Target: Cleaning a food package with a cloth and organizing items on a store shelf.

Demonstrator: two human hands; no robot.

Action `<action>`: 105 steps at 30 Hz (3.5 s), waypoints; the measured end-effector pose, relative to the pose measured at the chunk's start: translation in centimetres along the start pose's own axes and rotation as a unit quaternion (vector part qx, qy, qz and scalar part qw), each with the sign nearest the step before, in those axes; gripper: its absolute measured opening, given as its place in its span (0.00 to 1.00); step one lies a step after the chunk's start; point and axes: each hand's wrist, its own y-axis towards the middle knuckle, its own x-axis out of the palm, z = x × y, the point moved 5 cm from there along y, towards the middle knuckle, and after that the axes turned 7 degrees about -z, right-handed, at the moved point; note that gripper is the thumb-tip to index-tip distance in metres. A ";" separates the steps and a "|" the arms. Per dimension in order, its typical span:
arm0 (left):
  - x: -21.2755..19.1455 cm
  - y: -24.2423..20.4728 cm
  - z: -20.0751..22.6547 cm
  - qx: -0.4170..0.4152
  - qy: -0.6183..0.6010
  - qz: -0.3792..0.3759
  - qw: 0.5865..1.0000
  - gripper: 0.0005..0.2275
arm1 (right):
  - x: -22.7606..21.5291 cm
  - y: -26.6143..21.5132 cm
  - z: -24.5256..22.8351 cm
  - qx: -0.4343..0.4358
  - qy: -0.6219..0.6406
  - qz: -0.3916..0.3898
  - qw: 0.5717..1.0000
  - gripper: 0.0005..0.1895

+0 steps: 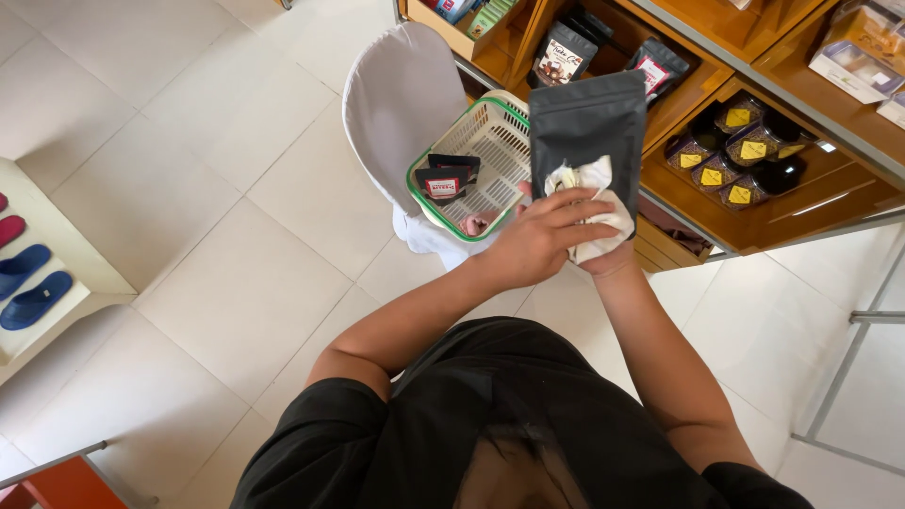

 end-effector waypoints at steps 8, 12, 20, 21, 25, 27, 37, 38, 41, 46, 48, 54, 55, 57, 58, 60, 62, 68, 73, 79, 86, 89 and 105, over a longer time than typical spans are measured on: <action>2.3 4.7 -6.4 -0.030 0.115 -0.002 0.993 0.24 | -3.1 -1.4 -0.4 -0.005 0.027 -0.039 0.999 0.43; 2.9 8.1 -4.7 -0.110 0.219 -0.010 0.970 0.23 | -5.4 -2.9 -0.9 -0.008 0.040 -0.059 0.997 0.41; 8.8 8.8 -8.6 -0.097 0.199 -0.031 0.975 0.20 | -10.6 -4.0 -3.4 -0.009 0.063 -0.081 0.995 0.39; 8.8 9.1 -9.0 -0.111 0.199 -0.011 0.974 0.19 | -11.3 -4.1 -3.6 -0.007 0.065 -0.086 0.994 0.39; 13.4 8.6 -8.8 -0.087 0.174 -0.013 0.981 0.19 | -12.6 -2.9 -5.0 0.004 0.066 -0.103 0.993 0.38; 16.8 7.3 -7.5 -0.022 0.112 -0.069 0.991 0.18 | -13.3 -2.6 -5.4 0.011 0.068 -0.117 0.991 0.37; 12.8 6.2 -6.7 -0.138 0.044 -0.056 0.988 0.22 | -17.0 -0.7 -5.9 0.071 0.063 -0.153 0.984 0.34; 12.8 5.8 -8.1 -0.177 0.087 -0.033 0.980 0.23 | -17.2 -0.5 -5.8 0.078 0.065 -0.157 0.982 0.33; 14.0 3.4 -11.0 -0.230 0.133 -0.004 0.964 0.24 | -17.4 0.5 -5.0 0.092 0.070 -0.166 0.979 0.32; 12.2 4.1 -9.2 -0.285 -0.060 0.007 0.957 0.26 | -16.7 3.2 -4.5 0.084 0.084 -0.179 0.977 0.31; 10.5 6.1 -8.6 -0.281 -0.152 0.052 0.946 0.23 | -16.9 4.3 -4.3 0.075 0.098 -0.177 0.976 0.30; 7.7 5.0 -17.9 -0.280 -0.089 0.054 0.954 0.23 | -15.1 7.2 -2.9 0.029 0.116 -0.180 0.976 0.28; 6.8 5.0 -17.8 -0.276 -0.094 0.047 0.955 0.23 | -14.6 8.4 -3.1 0.020 0.118 -0.176 0.977 0.28; 6.5 4.0 -17.3 -0.328 -0.227 -0.064 0.915 0.21 | -14.0 10.1 -2.8 0.001 0.130 -0.174 0.976 0.27; 6.0 3.2 -18.5 -0.325 -0.234 -0.074 0.913 0.21 | -13.9 10.7 -2.7 -0.008 0.134 -0.167 0.977 0.27; 5.4 1.0 -21.5 -0.419 -0.266 -0.088 0.863 0.20 | -13.6 11.8 -2.4 -0.028 0.143 -0.165 0.975 0.26; 5.5 -1.1 -23.8 -0.464 -0.300 -0.070 0.830 0.17 | -13.4 12.7 -2.3 -0.047 0.148 -0.158 0.975 0.26; 7.8 -5.2 -28.1 -0.581 -0.536 0.030 0.611 0.15 | -17.9 14.4 -1.7 -0.094 0.027 -0.069 0.993 0.27; 11.0 -8.7 -31.4 -0.619 -0.610 0.065 0.490 0.16 | -15.2 13.5 -2.7 -0.143 -0.048 0.011 0.989 0.26; 12.4 -9.4 -31.1 -0.661 -0.640 0.091 0.380 0.12 | -10.3 11.2 -4.4 -0.161 -0.172 0.126 0.964 0.18; 13.3 -10.3 -32.7 -0.665 -0.590 0.084 0.451 0.13 | -15.4 12.3 -4.7 -0.168 -0.320 0.169 0.917 0.17; 15.3 -13.2 -35.5 -0.661 -0.557 0.126 0.487 0.14 | -15.9 12.5 -5.0 -0.200 -0.321 0.175 0.909 0.17; 26.4 -5.6 -41.7 -0.623 -0.162 -0.079 0.762 0.24 | -33.8 23.8 -8.3 -0.235 -0.337 0.217 0.885 0.19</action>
